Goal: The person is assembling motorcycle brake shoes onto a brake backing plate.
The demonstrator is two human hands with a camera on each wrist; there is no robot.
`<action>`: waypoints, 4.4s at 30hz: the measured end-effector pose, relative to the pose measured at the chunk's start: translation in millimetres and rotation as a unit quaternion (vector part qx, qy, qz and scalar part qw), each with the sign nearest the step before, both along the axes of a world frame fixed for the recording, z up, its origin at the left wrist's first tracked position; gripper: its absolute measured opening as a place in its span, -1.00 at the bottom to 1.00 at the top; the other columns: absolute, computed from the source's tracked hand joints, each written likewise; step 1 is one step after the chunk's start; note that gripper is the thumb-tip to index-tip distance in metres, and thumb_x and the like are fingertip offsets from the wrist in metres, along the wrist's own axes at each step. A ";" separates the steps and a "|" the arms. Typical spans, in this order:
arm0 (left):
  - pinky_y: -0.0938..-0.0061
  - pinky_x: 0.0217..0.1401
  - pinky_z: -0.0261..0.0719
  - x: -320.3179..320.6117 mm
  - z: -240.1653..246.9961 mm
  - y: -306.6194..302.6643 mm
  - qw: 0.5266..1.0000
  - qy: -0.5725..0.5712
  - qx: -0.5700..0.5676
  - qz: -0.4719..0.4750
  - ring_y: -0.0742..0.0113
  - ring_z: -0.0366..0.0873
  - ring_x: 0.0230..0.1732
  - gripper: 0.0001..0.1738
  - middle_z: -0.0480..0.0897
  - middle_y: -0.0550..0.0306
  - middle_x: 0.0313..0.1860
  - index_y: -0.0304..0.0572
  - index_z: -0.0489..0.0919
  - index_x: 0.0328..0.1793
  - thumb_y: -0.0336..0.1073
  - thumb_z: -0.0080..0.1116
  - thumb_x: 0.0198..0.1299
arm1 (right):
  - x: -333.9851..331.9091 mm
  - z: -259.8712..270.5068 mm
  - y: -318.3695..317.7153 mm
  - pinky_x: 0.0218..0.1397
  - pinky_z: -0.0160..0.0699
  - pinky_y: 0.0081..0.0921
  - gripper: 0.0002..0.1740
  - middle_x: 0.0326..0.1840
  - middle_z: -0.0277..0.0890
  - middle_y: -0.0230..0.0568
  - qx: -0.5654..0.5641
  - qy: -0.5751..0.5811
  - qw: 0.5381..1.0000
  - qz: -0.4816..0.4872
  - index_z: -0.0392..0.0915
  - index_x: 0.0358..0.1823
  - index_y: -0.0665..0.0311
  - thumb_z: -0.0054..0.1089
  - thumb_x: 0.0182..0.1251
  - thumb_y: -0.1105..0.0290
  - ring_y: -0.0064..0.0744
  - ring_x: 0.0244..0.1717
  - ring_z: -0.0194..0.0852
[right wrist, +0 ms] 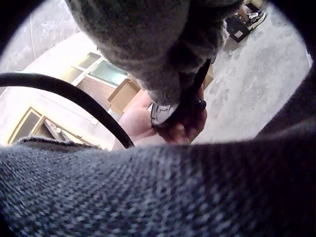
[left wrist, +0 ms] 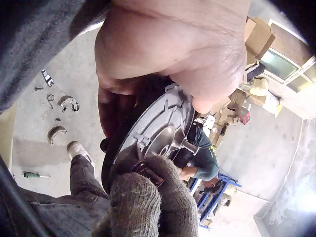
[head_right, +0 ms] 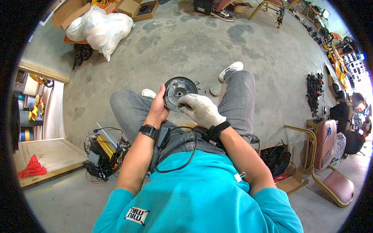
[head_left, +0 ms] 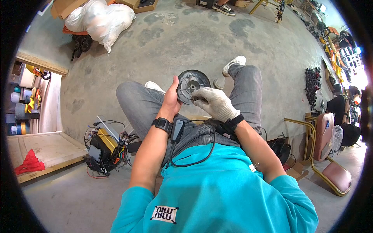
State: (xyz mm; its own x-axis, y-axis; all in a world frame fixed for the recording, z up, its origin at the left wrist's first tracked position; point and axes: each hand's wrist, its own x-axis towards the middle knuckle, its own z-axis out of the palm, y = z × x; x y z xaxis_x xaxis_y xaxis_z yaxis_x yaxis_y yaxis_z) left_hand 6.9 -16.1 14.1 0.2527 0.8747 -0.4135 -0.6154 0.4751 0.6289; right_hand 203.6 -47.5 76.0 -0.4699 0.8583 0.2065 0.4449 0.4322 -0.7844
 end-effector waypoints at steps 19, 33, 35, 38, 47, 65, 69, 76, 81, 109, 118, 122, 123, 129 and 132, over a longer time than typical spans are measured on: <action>0.27 0.33 0.60 -3.0 4.8 0.9 1.000 -0.008 0.014 0.016 0.27 0.65 0.23 -0.33 0.69 0.10 0.21 -0.16 0.56 0.35 0.25 -0.22 0.60 | 20.5 -1.5 4.6 -0.04 0.67 -0.36 -0.69 -0.16 0.74 0.01 -0.069 0.041 0.969 -0.235 0.68 0.03 0.30 0.37 0.36 0.29 -0.16 -0.14 0.77; 0.27 0.34 0.60 -4.2 9.9 5.7 0.999 -0.003 0.025 0.022 0.24 0.65 0.23 -0.33 0.68 0.07 0.24 -0.20 0.55 0.36 0.24 -0.19 0.60 | 27.0 14.6 24.2 -0.36 0.59 -0.56 -0.61 -0.33 0.62 -0.28 -0.357 0.085 0.920 -0.141 0.66 -0.07 0.47 0.17 0.46 0.19 -0.58 -0.38 0.56; 0.27 0.34 0.60 -5.3 14.8 11.8 1.000 -0.012 0.024 0.016 0.25 0.66 0.22 -0.34 0.68 0.07 0.24 -0.20 0.55 0.35 0.23 -0.19 0.60 | 27.4 19.7 31.4 -0.36 0.60 -0.57 -0.61 -0.34 0.62 -0.29 -0.363 0.098 0.917 -0.133 0.66 -0.08 0.46 0.17 0.46 0.20 -0.59 -0.37 0.56; 0.29 0.32 0.61 -8.1 31.0 31.8 1.000 0.006 0.018 0.013 0.26 0.67 0.20 -0.36 0.69 0.06 0.23 -0.21 0.57 0.34 0.20 -0.19 0.62 | 24.1 14.5 52.1 -0.32 0.64 -0.58 -0.59 -0.34 0.59 -0.29 -0.382 0.146 0.904 -0.124 0.65 -0.05 0.49 0.21 0.46 0.18 -0.58 -0.37 0.57; 0.37 0.30 0.57 -19.3 42.8 117.9 0.997 0.070 0.039 0.000 0.37 0.66 0.18 -0.36 0.72 0.18 0.17 -0.17 0.62 0.30 0.21 -0.19 0.62 | 12.2 18.3 128.8 -0.43 0.51 -0.60 -0.61 -0.36 0.57 -0.34 -0.465 0.293 0.827 -0.112 0.60 0.01 0.46 0.19 0.54 0.18 -0.62 -0.47 0.47; 0.52 -0.04 0.49 -49.0 21.1 225.9 0.918 0.385 0.089 0.024 0.49 0.59 -0.11 -0.71 0.70 0.20 -0.17 -0.28 0.64 0.13 -0.21 0.14 0.51 | 12.7 -242.8 267.5 -0.39 0.53 -0.54 -0.72 -0.38 0.58 -0.26 -0.519 0.163 0.801 -0.251 0.59 -0.03 0.44 0.20 0.39 0.37 -0.54 -0.46 0.53; 0.58 -0.30 0.43 -55.5 40.7 220.9 0.896 0.435 0.035 -0.086 0.55 0.49 -0.37 -0.79 0.62 0.26 -0.37 -0.33 0.66 0.02 -0.34 0.09 0.50 | -4.0 -286.7 276.2 -0.47 0.49 -0.49 -0.80 -0.43 0.58 -0.27 -0.566 0.161 0.751 -0.299 0.57 -0.15 0.38 0.17 0.36 0.37 -0.52 -0.55 0.49; 0.66 -0.29 0.33 -42.1 48.5 219.8 0.891 0.424 0.017 -0.165 0.60 0.40 -0.34 -0.77 0.55 0.29 -0.38 -0.37 0.66 0.00 -0.32 0.09 0.55 | -5.9 -355.4 296.6 -0.50 0.51 -0.43 -0.80 -0.39 0.60 -0.26 -0.573 0.141 0.752 -0.295 0.59 -0.13 0.34 0.20 0.33 0.36 -0.48 -0.51 0.53; 0.69 -0.29 0.32 -36.6 46.9 221.1 0.879 0.435 0.011 -0.196 0.61 0.39 -0.34 -0.80 0.57 0.30 -0.34 -0.35 0.64 0.06 -0.34 0.13 0.53 | -7.9 -343.9 305.8 -0.46 0.58 -0.41 -0.77 -0.38 0.61 -0.25 -0.585 0.105 0.743 -0.309 0.60 -0.08 0.35 0.21 0.33 0.36 -0.48 -0.48 0.52; 0.63 -0.12 0.49 -35.4 37.8 223.9 0.848 0.469 0.054 -0.239 0.58 0.52 -0.24 -0.77 0.64 0.22 -0.24 -0.34 0.60 0.14 -0.34 0.18 0.51 | 19.7 -352.9 208.2 0.26 0.60 -0.15 -0.34 0.04 0.69 0.22 -0.422 -0.255 0.814 -0.307 0.60 0.11 0.39 0.45 0.14 0.00 0.12 0.14 0.67; 0.63 -0.09 0.49 -35.5 37.1 227.8 0.850 0.463 0.015 -0.248 0.57 0.53 -0.22 -0.76 0.67 0.19 -0.20 -0.36 0.59 0.16 -0.35 0.18 0.50 | -24.1 -368.7 214.4 0.28 0.61 -0.09 -0.42 0.20 0.54 0.35 -0.418 -0.394 0.766 -0.289 0.61 0.14 0.32 0.41 0.23 0.05 0.25 0.22 0.60; 0.62 -0.09 0.49 -34.5 35.2 226.2 0.850 0.466 0.055 -0.242 0.56 0.53 -0.22 -0.75 0.67 0.19 -0.20 -0.35 0.59 0.16 -0.34 0.18 0.50 | -7.6 -363.9 210.0 0.24 0.63 -0.07 -0.49 0.13 0.58 0.37 -0.404 -0.356 0.783 -0.310 0.64 0.09 0.30 0.36 0.24 0.09 0.28 0.17 0.61; 0.62 -0.10 0.50 -34.1 33.1 226.3 0.850 0.465 0.062 -0.239 0.56 0.53 -0.23 -0.75 0.67 0.19 -0.21 -0.34 0.60 0.16 -0.33 0.18 0.50 | -2.9 -361.9 207.5 0.24 0.63 -0.10 -0.51 0.16 0.58 0.27 -0.390 -0.343 0.798 -0.306 0.64 0.09 0.29 0.35 0.25 0.11 0.23 0.17 0.62; 0.49 -0.39 0.48 -29.5 12.1 217.1 0.856 0.469 0.112 -0.185 0.43 0.51 -0.48 -0.75 0.64 0.11 -0.43 -0.37 0.61 0.05 -0.29 0.25 0.44 | -5.5 -312.5 193.0 0.10 0.64 -0.13 -0.60 -0.13 0.71 0.13 -0.360 -0.161 0.861 -0.321 0.66 -0.07 0.30 0.34 0.23 0.13 0.14 0.00 0.70; 0.48 -0.13 0.61 -34.5 10.3 219.9 0.832 0.490 0.090 -0.244 0.40 0.64 -0.21 -0.67 0.71 0.04 -0.20 -0.39 0.59 0.18 -0.26 0.22 0.47 | -34.8 -259.3 199.1 0.11 0.63 -0.16 -0.60 -0.12 0.72 0.09 -0.381 -0.124 0.861 -0.313 0.66 -0.01 0.27 0.37 0.22 0.18 0.10 0.01 0.70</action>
State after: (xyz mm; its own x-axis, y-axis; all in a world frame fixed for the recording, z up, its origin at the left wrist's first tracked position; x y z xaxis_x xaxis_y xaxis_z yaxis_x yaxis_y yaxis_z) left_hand -27.6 203.8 24.3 0.2143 0.8366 -0.5041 0.4723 0.3630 0.8032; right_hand 168.8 151.6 -183.2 0.1863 0.8009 -0.5691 0.5979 -0.5521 -0.5811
